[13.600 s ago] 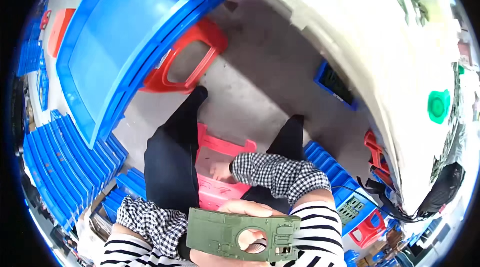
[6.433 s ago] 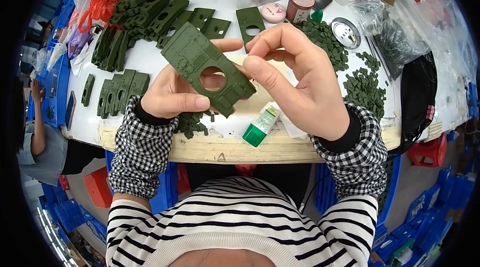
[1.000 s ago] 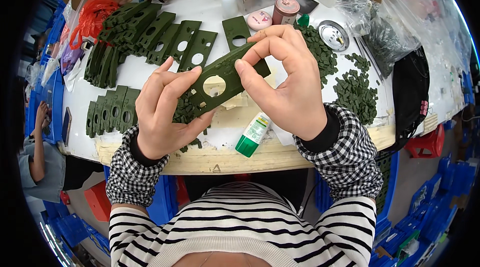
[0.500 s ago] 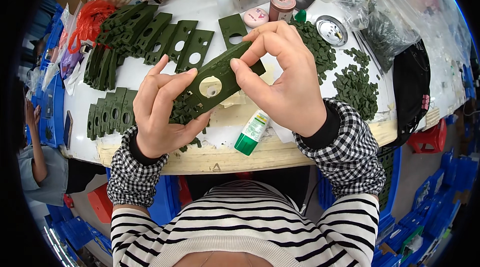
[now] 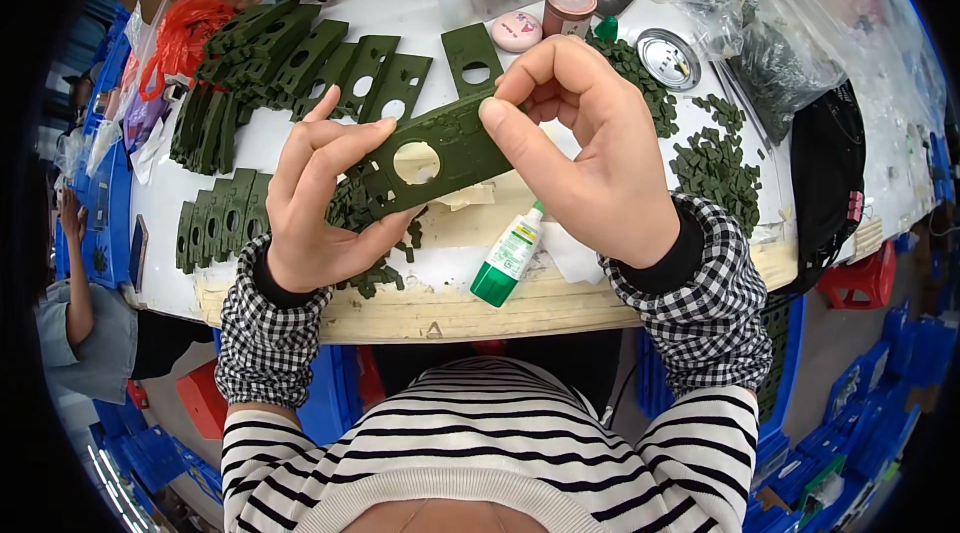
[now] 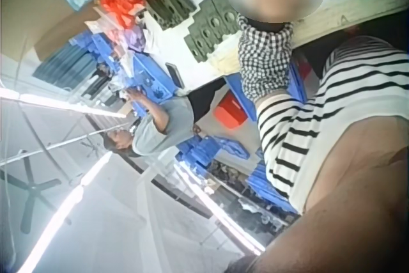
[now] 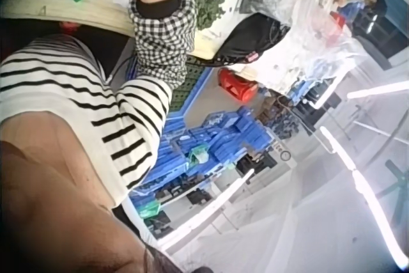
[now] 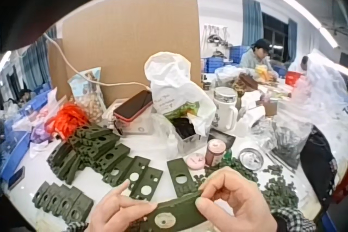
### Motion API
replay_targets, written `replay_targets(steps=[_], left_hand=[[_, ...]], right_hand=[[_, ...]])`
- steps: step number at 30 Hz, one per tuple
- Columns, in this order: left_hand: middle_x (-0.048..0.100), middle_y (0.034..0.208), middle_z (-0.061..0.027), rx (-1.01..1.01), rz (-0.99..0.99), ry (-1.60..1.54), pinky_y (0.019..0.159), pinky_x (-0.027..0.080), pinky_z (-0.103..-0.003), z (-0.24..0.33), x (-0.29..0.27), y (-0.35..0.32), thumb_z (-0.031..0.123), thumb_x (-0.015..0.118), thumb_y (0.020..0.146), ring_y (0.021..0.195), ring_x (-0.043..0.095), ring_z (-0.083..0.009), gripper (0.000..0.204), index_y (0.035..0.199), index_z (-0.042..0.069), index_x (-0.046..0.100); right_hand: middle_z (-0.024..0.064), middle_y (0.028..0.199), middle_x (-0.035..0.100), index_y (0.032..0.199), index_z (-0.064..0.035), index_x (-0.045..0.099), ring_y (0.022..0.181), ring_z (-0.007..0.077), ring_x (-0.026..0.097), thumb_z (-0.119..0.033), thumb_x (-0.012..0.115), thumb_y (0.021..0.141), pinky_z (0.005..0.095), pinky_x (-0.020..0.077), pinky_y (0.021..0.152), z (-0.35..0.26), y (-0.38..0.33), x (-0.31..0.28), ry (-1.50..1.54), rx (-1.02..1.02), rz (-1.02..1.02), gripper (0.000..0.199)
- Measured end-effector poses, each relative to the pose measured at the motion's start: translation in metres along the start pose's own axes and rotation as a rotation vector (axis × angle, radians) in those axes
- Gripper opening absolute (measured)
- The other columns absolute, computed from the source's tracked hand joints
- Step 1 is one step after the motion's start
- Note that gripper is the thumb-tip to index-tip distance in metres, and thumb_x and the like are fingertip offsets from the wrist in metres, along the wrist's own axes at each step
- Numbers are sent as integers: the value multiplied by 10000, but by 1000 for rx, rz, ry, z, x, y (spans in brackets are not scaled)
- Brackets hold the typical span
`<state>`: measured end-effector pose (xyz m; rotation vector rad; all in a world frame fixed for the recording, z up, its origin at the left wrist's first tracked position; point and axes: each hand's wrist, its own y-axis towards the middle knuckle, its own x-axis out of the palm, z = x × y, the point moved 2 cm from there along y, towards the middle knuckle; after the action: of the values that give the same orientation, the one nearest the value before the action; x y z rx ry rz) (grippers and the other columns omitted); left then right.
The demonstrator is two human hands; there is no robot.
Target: Applying green decorative flocking or moss to plastic toy model parts using a glue bottle.
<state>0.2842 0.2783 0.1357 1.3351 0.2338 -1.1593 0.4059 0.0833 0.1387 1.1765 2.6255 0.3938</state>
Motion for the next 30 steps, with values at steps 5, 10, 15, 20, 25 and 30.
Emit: replay_targets(steps=[5,10,15,20,25,30], left_hand=[[602,981,-66,-81,50,-237,995,437,-405,-7,-1,2,84,843,647,796,552,-172,627,1209,17,573],[526,1258,-119,-244,166,-989,1034,451,-364,-23,7,-6,-14,827,695,1150,554,-206,693,1278,-8,452],[425,1435,-230,-386,218,-1150,1098,403,-459,-48,-14,-11,312,656,911,1294,477,-285,704,1456,34,307],[559,1321,-114,-394,367,-1680,987,479,-398,-61,-7,-11,248,415,1031,1197,562,-218,445,1436,69,374],[603,1270,-98,-473,395,-1754,946,490,-361,-65,-4,-18,288,442,1025,1138,594,-194,399,1348,57,476],[666,1171,-104,-444,429,-1788,935,505,-349,-75,-10,-15,301,477,1010,1079,630,-201,346,1201,33,582]], right_hand=[[20,955,560,1039,4,515,881,69,559,-22,607,931,207,470,796,1,0,3,216,75,-4,144],[21,1002,564,1086,1,512,895,73,574,-13,606,937,207,468,785,-2,-2,7,322,79,-45,177],[51,877,613,1083,26,576,765,94,590,-85,693,896,223,483,673,-5,-6,13,-212,-152,41,247],[50,752,597,856,-37,661,657,204,590,-36,752,695,307,477,559,-3,-24,61,-644,-544,-469,185],[43,797,590,861,-57,666,745,202,588,-102,712,696,317,476,607,5,-37,88,-815,-623,-682,177],[49,819,575,883,-33,659,777,205,576,-124,707,721,330,483,647,12,-49,103,-897,-539,-713,191]])
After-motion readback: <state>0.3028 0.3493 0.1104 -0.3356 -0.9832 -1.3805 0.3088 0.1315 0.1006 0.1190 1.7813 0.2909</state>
